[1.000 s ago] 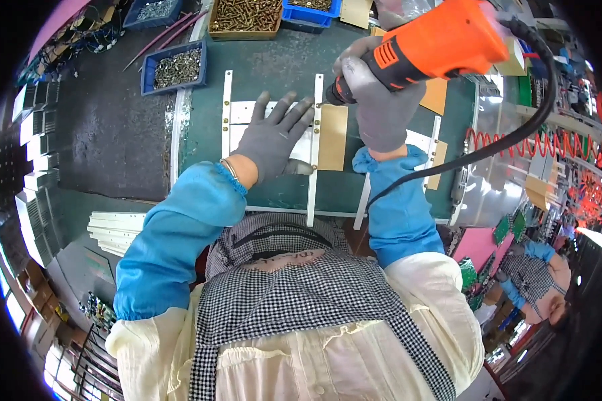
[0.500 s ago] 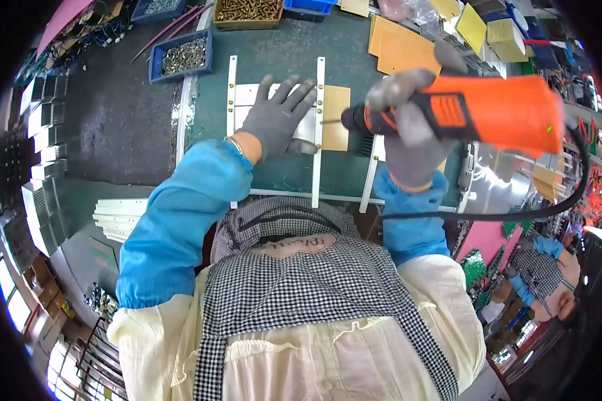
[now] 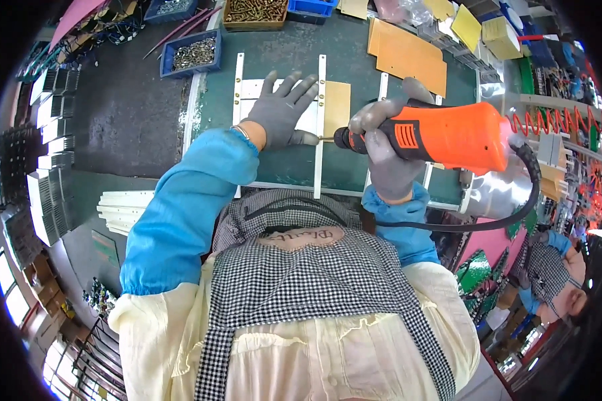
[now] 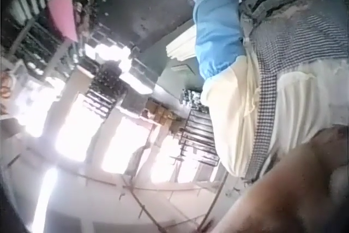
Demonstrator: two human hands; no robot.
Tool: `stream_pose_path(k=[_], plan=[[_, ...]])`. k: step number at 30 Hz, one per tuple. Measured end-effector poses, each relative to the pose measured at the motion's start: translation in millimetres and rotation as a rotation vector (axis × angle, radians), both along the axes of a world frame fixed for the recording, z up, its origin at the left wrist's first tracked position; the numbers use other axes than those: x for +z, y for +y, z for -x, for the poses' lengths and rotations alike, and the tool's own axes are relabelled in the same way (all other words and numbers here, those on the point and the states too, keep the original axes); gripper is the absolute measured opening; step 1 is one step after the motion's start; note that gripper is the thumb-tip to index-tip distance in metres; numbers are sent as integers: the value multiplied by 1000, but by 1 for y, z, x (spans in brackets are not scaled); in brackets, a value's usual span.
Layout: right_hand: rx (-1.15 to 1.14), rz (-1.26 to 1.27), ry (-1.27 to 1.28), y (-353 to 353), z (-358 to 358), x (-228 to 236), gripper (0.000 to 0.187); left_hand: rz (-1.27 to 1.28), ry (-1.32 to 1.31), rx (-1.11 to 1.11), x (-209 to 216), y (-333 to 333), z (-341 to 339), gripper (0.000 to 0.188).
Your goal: Using an electric screwdriver and placing components to assemble metal housing units.
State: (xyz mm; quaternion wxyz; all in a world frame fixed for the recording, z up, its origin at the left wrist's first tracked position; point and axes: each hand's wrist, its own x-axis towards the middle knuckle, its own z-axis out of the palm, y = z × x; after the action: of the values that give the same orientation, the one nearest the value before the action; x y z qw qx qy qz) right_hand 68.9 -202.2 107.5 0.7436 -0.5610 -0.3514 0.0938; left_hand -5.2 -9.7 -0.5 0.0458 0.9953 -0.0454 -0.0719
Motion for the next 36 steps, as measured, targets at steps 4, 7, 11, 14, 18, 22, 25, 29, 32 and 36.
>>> stream_pose_path(k=[4,7,11,14,18,22,25,29,32,36], plan=[[-42,-98,80,5,8,2,70,36,-62,-26,-4,2,1,111],[-50,-76,67,4,7,3,67,8,-29,-12,-6,2,1,108],[13,10,48,1,3,4,60,1,-41,-16,-3,2,0,109],[47,304,-189,2,0,-6,56,-11,-41,-23,-1,3,0,109],[9,414,-267,14,2,-12,53,-102,2,-31,-7,1,-3,109],[109,302,-123,21,2,1,65,-84,19,-20,-8,1,-2,110],[176,236,-114,26,1,2,68,-74,23,-22,-8,5,-3,110],[181,120,284,30,9,16,30,-73,9,-17,-1,2,2,109],[143,291,-166,15,-14,18,71,16,1,-3,2,4,3,108],[129,-336,47,46,-17,49,50,120,-110,24,-4,6,9,103]])
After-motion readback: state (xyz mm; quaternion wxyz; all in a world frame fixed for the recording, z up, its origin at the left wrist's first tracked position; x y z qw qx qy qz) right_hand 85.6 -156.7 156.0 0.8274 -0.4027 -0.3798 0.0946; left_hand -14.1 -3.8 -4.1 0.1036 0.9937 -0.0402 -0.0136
